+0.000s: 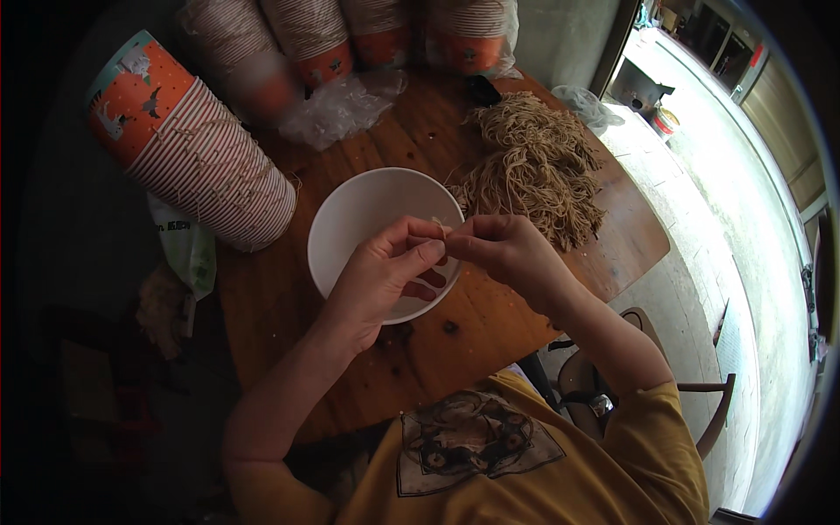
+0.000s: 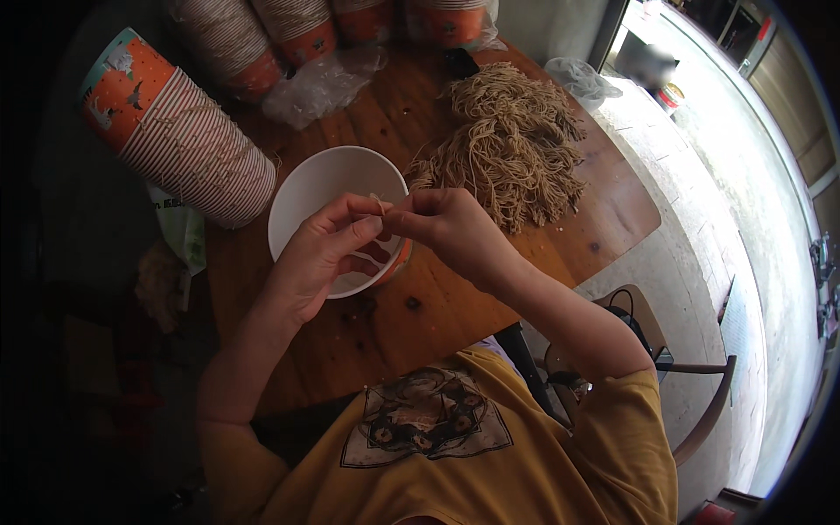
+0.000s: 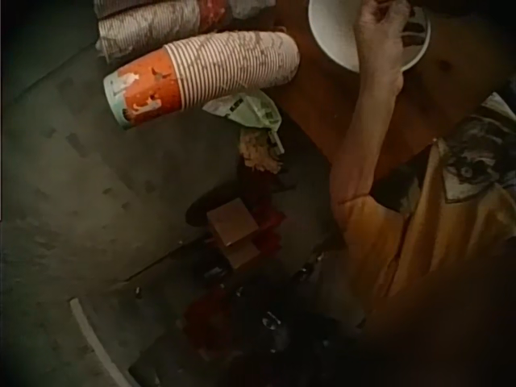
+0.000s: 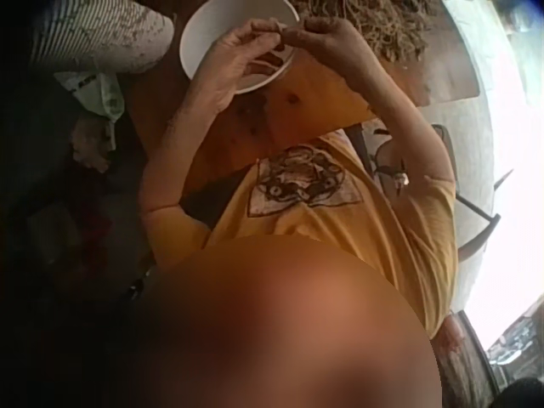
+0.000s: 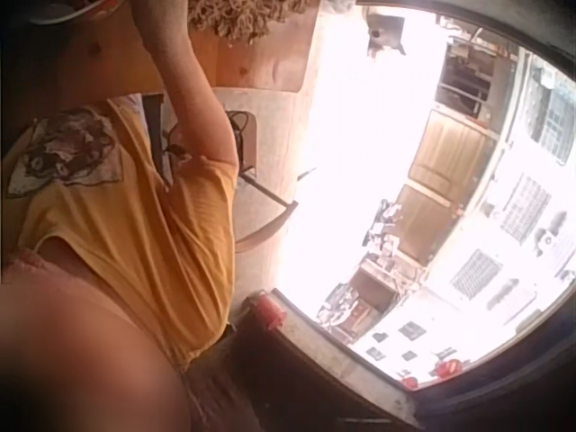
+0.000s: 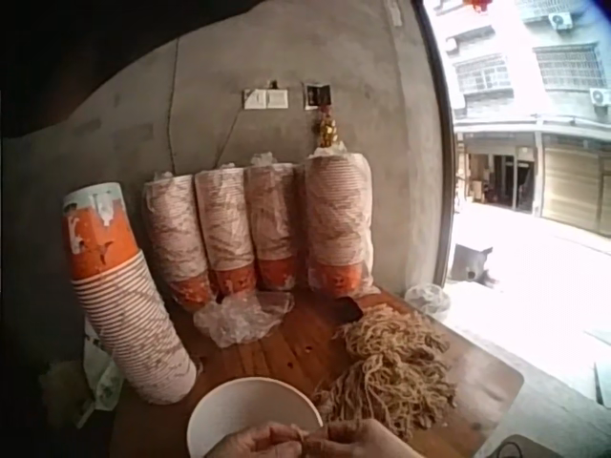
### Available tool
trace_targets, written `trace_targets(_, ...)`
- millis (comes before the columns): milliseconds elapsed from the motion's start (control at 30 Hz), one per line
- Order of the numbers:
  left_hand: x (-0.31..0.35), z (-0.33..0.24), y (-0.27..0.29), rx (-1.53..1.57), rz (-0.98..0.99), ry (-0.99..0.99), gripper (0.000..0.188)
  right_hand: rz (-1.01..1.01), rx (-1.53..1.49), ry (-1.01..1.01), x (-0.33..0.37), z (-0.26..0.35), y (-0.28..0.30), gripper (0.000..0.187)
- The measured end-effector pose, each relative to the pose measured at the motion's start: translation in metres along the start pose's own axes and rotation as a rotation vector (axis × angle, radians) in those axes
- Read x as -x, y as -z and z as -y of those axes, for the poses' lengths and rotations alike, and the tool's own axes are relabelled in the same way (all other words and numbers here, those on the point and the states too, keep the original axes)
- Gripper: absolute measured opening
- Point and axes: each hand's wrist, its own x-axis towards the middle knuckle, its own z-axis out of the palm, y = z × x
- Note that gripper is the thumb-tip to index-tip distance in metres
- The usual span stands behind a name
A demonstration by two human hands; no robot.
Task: The recorder is tying thin strings through holes in paper bowls, likely for handles or packaging purposes.
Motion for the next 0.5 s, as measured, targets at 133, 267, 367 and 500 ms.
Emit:
trace_targets(133,-0.012,-0.009,-0.002,-0.076,0.028,0.035,0.018,0.022,0.008,-0.080,-0.016,-0.008,0.010,0.022)
trace_targets(267,-0.029,-0.009,0.002,-0.081,0.025,0.039,0.016,0.114,-0.058,-0.151,-0.021,-0.004,0.021,0.022)
trace_targets(367,-0.040,-0.004,0.006,0.020,0.074,0.030,0.012,0.141,0.012,-0.008,-0.022,-0.006,0.023,0.020)
trace_targets(500,-0.046,-0.004,0.004,0.128,0.072,0.016,0.009,0.065,0.570,0.323,-0.013,0.012,0.034,0.023)
